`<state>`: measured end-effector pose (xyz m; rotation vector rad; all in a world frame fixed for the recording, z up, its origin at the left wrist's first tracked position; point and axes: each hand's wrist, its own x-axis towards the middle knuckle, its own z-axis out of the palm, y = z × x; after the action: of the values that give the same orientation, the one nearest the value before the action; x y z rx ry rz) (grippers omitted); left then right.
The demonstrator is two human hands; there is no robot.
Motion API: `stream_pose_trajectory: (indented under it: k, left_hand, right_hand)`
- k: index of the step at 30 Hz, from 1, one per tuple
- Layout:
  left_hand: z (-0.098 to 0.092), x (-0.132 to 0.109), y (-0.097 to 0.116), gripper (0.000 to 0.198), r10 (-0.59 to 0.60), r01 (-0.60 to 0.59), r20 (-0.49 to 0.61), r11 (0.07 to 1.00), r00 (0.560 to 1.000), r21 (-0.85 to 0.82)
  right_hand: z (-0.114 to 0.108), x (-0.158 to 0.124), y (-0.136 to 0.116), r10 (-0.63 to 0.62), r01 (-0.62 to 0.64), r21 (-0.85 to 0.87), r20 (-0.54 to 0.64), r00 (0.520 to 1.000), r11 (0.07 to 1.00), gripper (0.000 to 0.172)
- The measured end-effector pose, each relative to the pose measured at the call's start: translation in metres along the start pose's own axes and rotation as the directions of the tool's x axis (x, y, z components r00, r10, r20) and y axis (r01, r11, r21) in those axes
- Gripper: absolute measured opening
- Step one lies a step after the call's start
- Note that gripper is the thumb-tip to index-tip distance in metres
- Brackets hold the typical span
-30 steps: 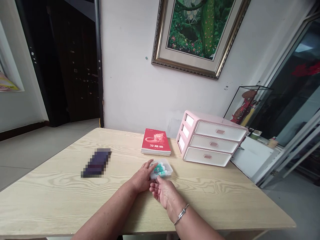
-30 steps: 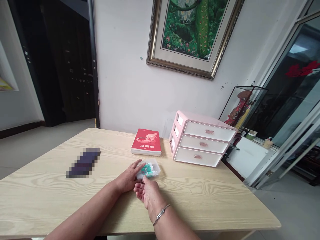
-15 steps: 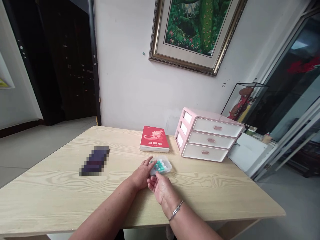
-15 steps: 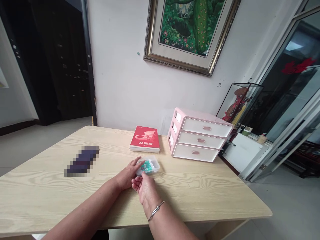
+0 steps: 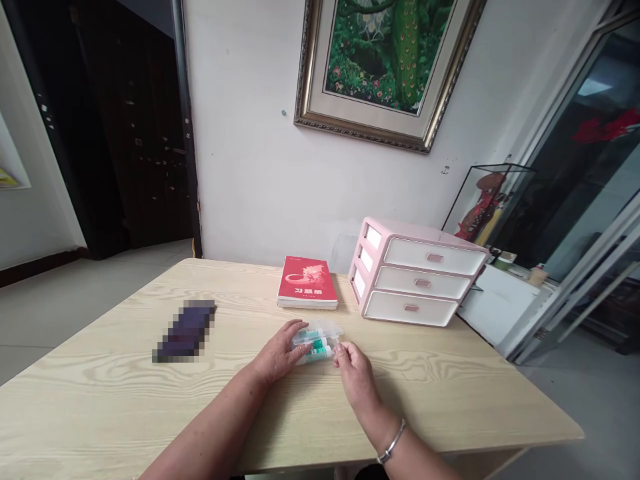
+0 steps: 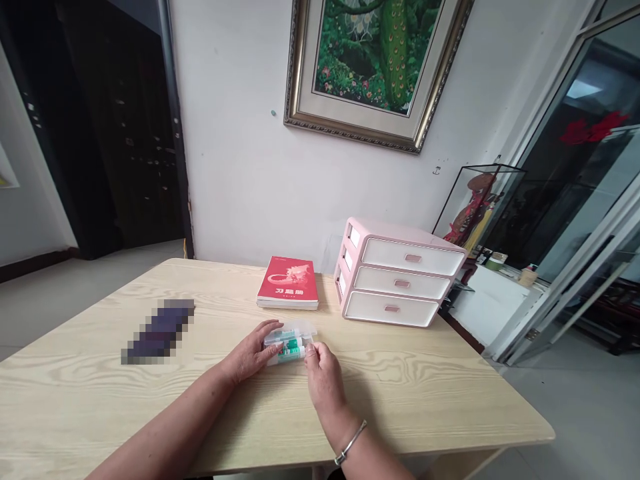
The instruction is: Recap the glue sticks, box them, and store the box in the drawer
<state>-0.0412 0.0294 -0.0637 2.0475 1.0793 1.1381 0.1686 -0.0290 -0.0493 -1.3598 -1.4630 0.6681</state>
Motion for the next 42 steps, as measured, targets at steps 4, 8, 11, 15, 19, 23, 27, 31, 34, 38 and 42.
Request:
stream_pose_trajectory:
  k: [4,8,11,15,19,23,27,31,34,38,42]
  left_hand:
    - [0.005,0.008,-0.001,0.047,-0.164,0.138,-0.137,0.973,0.977,-0.185]
    - [0.010,0.019,-0.001,0.047,-0.243,0.189,-0.178,0.943,0.954,-0.275]
    - [0.014,0.026,0.001,0.048,-0.296,0.216,-0.204,0.915,0.933,-0.341]
    - [0.023,0.031,0.005,0.050,-0.372,0.258,-0.232,0.877,0.899,-0.404]
    - [0.030,0.028,0.009,0.053,-0.397,0.270,-0.244,0.863,0.885,-0.427]
    - [0.032,0.024,0.008,0.052,-0.377,0.252,-0.245,0.871,0.893,-0.422]
    - [0.031,0.023,0.006,0.051,-0.350,0.230,-0.254,0.886,0.902,-0.403]
    - [0.028,0.022,0.006,0.046,-0.338,0.226,-0.266,0.899,0.903,-0.376]
    - [0.025,0.021,0.007,0.042,-0.333,0.225,-0.272,0.905,0.903,-0.361]
    - [0.024,0.020,0.009,0.040,-0.327,0.221,-0.264,0.906,0.907,-0.362]
    - [0.025,0.020,0.010,0.040,-0.334,0.224,-0.247,0.895,0.910,-0.385]
  right_hand:
    - [-0.018,0.010,-0.007,-0.236,0.248,-0.214,0.082,0.968,0.945,0.028]
    - [-0.020,0.023,-0.016,-0.256,0.311,-0.307,0.207,0.944,0.900,0.024]
    - [-0.014,0.034,-0.023,-0.135,0.245,-0.399,0.285,0.949,0.884,0.027]
    - [-0.001,0.048,-0.036,0.058,0.166,-0.619,0.326,0.944,0.768,0.034]
    - [0.015,0.057,-0.047,0.170,0.123,-0.717,0.323,0.931,0.686,0.034]
    - [0.026,0.066,-0.047,0.209,0.085,-0.699,0.325,0.922,0.710,0.031]
    - [0.028,0.075,-0.036,0.196,0.039,-0.608,0.315,0.928,0.793,0.031]
    - [0.027,0.075,-0.026,0.155,0.006,-0.503,0.278,0.948,0.864,0.041]
    - [0.025,0.069,-0.024,0.092,0.038,-0.431,0.277,0.957,0.901,0.044]
    - [0.021,0.064,-0.026,0.133,0.002,-0.398,0.311,0.941,0.917,0.048]
    - [0.014,0.065,-0.034,0.204,-0.017,-0.468,0.353,0.913,0.883,0.052]
